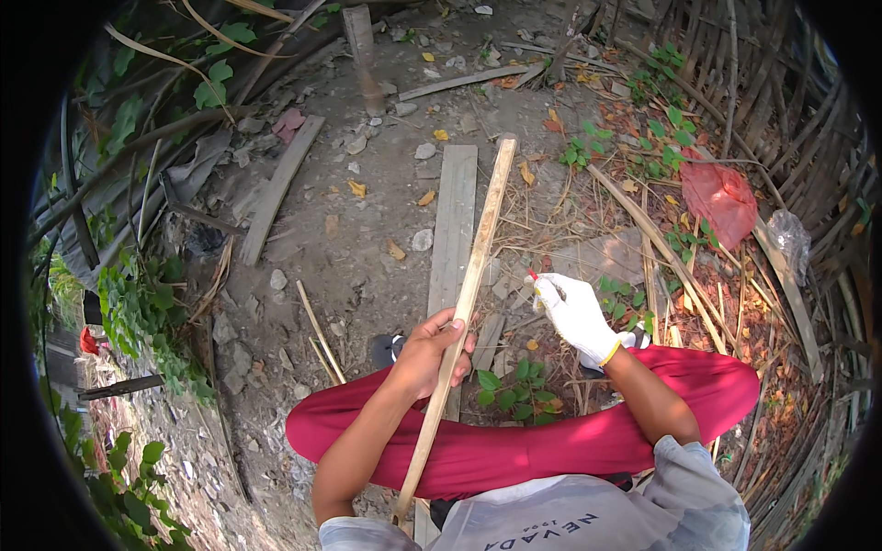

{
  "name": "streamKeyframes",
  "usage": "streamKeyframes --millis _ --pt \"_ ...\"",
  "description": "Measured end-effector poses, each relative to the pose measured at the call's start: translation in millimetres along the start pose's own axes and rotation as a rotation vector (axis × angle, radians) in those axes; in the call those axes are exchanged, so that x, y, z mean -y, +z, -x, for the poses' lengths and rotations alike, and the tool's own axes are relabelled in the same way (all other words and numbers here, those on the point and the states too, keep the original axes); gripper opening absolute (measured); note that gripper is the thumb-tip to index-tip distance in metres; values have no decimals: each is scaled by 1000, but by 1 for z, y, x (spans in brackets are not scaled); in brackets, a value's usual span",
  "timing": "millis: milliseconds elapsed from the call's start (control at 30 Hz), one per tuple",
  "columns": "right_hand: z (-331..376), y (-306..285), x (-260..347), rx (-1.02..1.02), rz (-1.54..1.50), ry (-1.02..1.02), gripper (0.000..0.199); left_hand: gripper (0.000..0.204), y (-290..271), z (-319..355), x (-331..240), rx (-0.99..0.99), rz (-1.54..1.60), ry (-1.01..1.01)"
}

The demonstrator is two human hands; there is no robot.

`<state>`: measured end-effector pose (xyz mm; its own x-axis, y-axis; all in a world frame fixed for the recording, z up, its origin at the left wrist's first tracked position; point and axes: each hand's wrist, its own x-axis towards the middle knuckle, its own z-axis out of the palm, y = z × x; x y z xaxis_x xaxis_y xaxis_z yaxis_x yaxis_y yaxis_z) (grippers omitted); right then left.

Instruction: The person sits on the ground and uses a red utility knife to split a long bamboo stick lengthwise. They hold the stick with their left hand and carefully guide the knife along the grain to separate it into thinner strips.

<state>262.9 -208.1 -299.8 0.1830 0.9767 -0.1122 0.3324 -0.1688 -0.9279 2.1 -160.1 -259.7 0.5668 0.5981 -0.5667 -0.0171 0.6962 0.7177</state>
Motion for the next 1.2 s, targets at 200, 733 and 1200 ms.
streamKeyframes --millis 200,733,1200 --pt "3 28 25 40 -570 197 37 31 16 -5 -35 71 -28 -30" --pt "28 -5 24 -451 -1782 85 55 26 117 -7 -92 77 -1550 645" --pt "28 -21 49 -585 -1563 139 33 23 121 -35 -100 314 -1502 578"
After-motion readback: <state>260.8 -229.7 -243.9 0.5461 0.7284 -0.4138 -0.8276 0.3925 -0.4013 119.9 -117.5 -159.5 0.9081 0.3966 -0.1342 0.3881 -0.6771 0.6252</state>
